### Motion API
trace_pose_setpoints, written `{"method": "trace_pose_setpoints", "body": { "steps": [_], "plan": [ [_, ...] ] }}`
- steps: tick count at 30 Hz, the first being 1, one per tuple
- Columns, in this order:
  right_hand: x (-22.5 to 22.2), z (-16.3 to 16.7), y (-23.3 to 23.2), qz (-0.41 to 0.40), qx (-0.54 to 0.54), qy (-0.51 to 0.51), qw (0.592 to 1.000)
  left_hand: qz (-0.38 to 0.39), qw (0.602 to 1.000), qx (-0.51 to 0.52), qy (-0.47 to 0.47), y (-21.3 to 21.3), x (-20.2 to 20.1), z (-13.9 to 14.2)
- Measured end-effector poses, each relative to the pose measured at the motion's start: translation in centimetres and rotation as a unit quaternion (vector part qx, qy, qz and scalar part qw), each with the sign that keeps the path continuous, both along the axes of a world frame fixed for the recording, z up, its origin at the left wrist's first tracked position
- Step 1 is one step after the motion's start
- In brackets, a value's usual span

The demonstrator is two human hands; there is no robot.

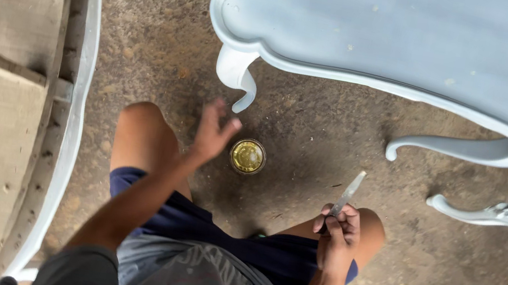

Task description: The person kneels on the floor and uses a knife to scoop a yellow substance from a small jar. They then apply the substance to the curved leg of a white table, spreading it along the surface.

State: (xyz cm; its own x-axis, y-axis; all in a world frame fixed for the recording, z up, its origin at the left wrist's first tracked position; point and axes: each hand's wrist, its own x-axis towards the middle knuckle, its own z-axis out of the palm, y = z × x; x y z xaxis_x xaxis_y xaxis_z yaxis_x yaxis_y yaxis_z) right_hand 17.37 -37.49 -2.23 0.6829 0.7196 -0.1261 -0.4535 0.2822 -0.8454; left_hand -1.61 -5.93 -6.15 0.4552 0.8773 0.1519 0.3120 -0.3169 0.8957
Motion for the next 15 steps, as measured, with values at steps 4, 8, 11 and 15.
{"method": "trace_pose_setpoints", "body": {
  "steps": [4, 8, 11, 15],
  "plan": [
    [1.3, -1.3, -2.0, -0.070, 0.047, 0.005, 0.996, -0.029, 0.993, -0.016, -0.116, 5.9, -0.5, 3.2],
    [1.9, -1.3, -3.9, -0.098, 0.062, -0.033, 0.993, -0.092, 0.984, -0.043, -0.148, 8.0, 1.1, 4.8],
    [1.8, -1.1, -5.3, -0.114, 0.084, -0.022, 0.990, -0.065, 0.986, -0.034, -0.149, 7.2, 2.4, 5.1],
    [2.5, -1.2, -7.2, -0.122, 0.083, -0.014, 0.989, -0.005, 0.996, -0.013, -0.087, 6.2, 3.5, 6.1]
  ]
}}
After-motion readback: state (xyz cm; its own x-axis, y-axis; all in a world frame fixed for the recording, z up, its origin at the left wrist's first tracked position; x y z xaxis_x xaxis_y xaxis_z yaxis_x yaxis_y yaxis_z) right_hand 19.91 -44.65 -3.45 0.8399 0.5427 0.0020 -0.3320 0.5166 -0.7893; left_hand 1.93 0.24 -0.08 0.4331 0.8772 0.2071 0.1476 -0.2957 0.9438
